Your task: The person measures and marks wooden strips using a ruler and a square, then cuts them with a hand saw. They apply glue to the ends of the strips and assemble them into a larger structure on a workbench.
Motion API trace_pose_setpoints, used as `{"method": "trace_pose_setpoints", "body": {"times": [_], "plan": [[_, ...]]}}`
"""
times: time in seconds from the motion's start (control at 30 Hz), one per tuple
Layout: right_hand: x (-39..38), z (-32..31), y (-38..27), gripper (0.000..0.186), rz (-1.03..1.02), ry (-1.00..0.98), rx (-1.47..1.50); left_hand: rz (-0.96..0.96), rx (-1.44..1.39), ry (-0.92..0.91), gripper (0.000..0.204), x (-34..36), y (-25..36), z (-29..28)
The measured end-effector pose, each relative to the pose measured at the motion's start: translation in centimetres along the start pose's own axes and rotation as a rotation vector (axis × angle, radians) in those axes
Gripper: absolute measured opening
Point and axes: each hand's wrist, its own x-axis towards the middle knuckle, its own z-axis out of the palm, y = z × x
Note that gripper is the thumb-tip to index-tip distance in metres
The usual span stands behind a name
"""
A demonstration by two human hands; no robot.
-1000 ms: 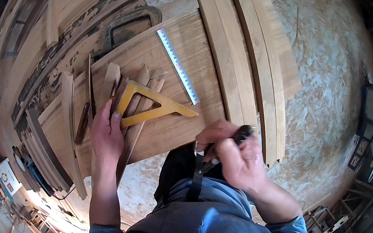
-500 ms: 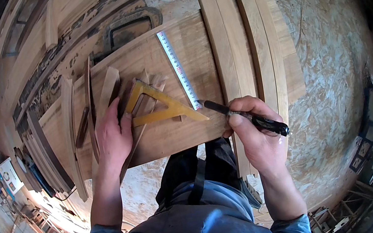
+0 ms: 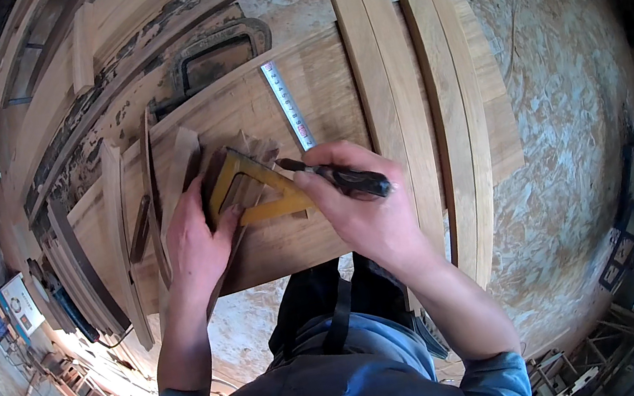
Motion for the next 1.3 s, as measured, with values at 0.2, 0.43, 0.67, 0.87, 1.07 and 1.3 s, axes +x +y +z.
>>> {"method": "trace_pose_setpoints", "body": {"times": [0.2,0.43,0.67,0.87,1.07,1.3], "plan": [[1.5,1.2,-0.1,0.019,-0.028,-0.053,-0.095,-0.046,0.036,-0.116,0.084,0.2,0.6,-0.8],[2.3,1.6,0.7,0.023,-0.067,-0.091,-0.157,-0.085,0.027,-0.205,0.098,0.4,1.0,-0.9],[2.9,1.8,1.4,0.023,-0.13,-0.109,-0.201,-0.031,0.041,-0.176,0.097,0.0,0.5,-0.4],[3.1,1.7,1.0,0.022,-0.078,-0.116,-0.15,-0.023,-0.001,-0.183,0.097,-0.1,0.1,-0.5],[3.1,1.8,1.1,0.021,-0.057,-0.113,-0.134,-0.019,-0.029,-0.165,0.097,-0.3,-0.1,-0.2],[3.2,1.8,1.1,0.021,-0.076,-0.14,-0.138,-0.017,-0.02,-0.165,0.097,-0.3,-0.1,-0.3]]}}
